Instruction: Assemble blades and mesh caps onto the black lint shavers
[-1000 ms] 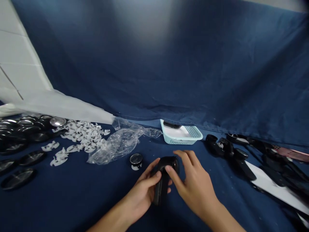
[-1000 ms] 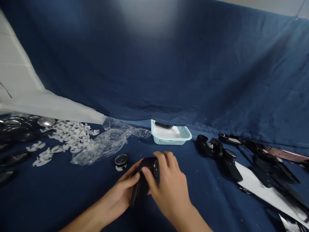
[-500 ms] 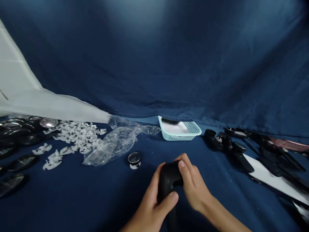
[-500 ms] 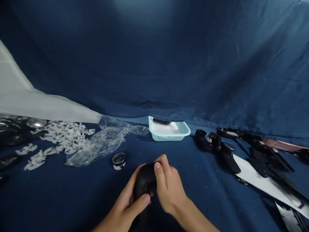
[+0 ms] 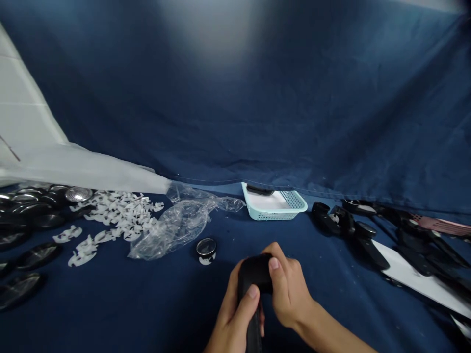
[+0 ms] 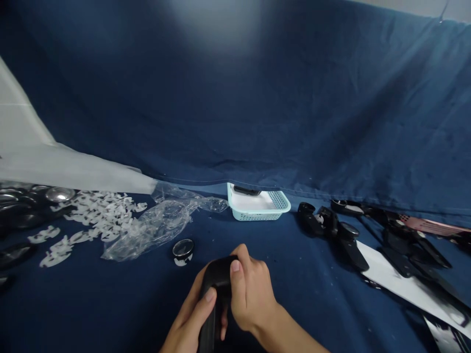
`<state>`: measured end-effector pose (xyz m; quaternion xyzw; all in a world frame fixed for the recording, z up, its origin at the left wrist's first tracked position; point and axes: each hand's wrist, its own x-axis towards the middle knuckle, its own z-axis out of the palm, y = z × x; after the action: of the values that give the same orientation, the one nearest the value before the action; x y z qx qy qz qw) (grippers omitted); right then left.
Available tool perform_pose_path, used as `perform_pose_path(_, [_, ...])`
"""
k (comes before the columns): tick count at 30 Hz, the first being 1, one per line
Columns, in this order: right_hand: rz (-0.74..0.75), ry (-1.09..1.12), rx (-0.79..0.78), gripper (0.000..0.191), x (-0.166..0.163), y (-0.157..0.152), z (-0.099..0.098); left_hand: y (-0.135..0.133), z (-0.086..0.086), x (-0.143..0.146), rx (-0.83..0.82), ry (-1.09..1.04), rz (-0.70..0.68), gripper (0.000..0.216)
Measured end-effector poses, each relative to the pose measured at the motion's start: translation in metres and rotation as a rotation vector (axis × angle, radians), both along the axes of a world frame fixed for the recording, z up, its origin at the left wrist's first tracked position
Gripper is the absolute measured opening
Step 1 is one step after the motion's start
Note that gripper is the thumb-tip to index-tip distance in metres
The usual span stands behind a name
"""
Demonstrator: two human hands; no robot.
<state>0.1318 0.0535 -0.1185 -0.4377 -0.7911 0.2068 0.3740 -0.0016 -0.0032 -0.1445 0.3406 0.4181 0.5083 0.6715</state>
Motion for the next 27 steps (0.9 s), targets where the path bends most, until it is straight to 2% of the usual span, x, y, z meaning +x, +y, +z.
perform_pose_path(7, [0.093,-0.026,0.049,0.04,0.008,0.0,-0.006,-0.005,0.006,0.013,-0.256,-0.112,0.014,0.087])
perform_pose_path(12, [0.09,-0.027,-0.069,0.04,0.007,-0.002,0.01,-0.006,0.009,0.0,-0.029,0.081,-0.069,0.084])
perform_pose_path(16, [0.08,0.007,-0.183,0.043,0.004,-0.005,0.023,-0.008,0.005,-0.01,0.149,0.191,0.0,0.077])
perform_pose_path(19, [0.051,0.039,-0.221,0.043,0.0,-0.005,0.028,-0.007,0.009,-0.012,0.183,0.197,0.01,0.072])
perform_pose_path(22, [-0.032,0.073,-0.299,0.042,-0.007,0.0,0.032,0.001,0.023,-0.012,0.077,0.13,0.016,0.065])
perform_pose_path(24, [-0.064,0.096,-0.346,0.041,-0.013,0.004,0.033,0.007,0.033,-0.015,-0.098,-0.034,0.042,0.059])
perform_pose_path(27, [0.005,0.129,-0.37,0.036,-0.019,0.004,0.03,0.011,0.039,-0.025,-0.318,-0.308,0.072,0.052])
